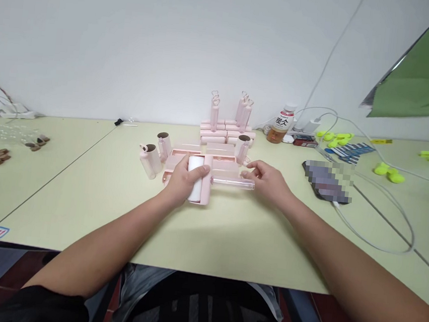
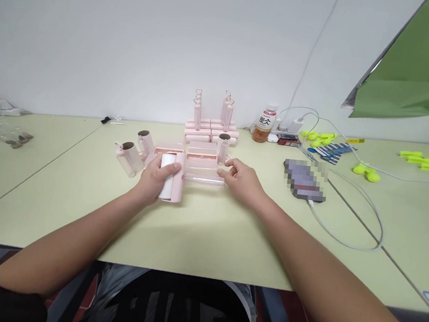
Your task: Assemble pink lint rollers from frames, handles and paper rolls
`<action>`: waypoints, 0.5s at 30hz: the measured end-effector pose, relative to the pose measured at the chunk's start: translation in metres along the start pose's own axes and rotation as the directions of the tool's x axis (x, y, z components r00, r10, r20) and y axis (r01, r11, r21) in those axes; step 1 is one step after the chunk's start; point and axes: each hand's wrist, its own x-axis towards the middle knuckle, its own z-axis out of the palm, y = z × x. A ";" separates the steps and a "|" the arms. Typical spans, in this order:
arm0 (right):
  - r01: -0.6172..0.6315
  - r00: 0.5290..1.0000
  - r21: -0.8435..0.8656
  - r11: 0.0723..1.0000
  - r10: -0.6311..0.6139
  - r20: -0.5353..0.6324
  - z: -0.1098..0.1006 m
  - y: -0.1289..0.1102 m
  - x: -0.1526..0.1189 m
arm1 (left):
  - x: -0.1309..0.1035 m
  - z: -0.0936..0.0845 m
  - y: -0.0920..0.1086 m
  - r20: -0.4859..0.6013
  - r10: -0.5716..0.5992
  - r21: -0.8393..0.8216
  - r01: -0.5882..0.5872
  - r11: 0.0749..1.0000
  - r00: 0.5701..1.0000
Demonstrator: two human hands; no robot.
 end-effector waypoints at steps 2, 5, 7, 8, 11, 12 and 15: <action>0.014 0.997 -0.092 0.996 -0.007 0.076 0.007 0.005 0.003 | 0.001 -0.001 0.002 0.004 0.004 -0.028 -0.004 1.000 1.000; 0.066 0.997 -0.129 0.989 -0.060 0.051 0.011 0.006 0.005 | 0.001 0.000 0.003 0.015 0.020 -0.059 -0.019 0.998 1.000; 0.037 0.999 0.036 0.999 -0.036 -0.016 0.007 0.003 0.004 | 0.001 0.000 0.004 0.012 0.026 -0.068 -0.026 0.997 1.000; 0.013 0.999 0.188 0.982 -0.007 -0.033 0.004 0.001 0.003 | 0.001 0.000 0.003 0.007 0.030 -0.069 -0.029 0.997 1.000; -0.034 0.999 0.668 0.743 0.026 0.022 -0.005 -0.009 -0.004 | 0.004 -0.001 0.002 -0.037 0.044 -0.081 -0.046 0.996 0.998; -0.040 0.999 0.763 0.646 0.011 0.043 -0.007 -0.013 -0.007 | 0.005 -0.002 0.002 -0.050 0.047 -0.094 -0.052 0.994 0.998; -0.034 0.997 0.882 0.470 -0.043 0.061 -0.009 -0.024 -0.016 | 0.007 -0.003 0.000 -0.060 0.043 -0.140 -0.051 0.989 0.997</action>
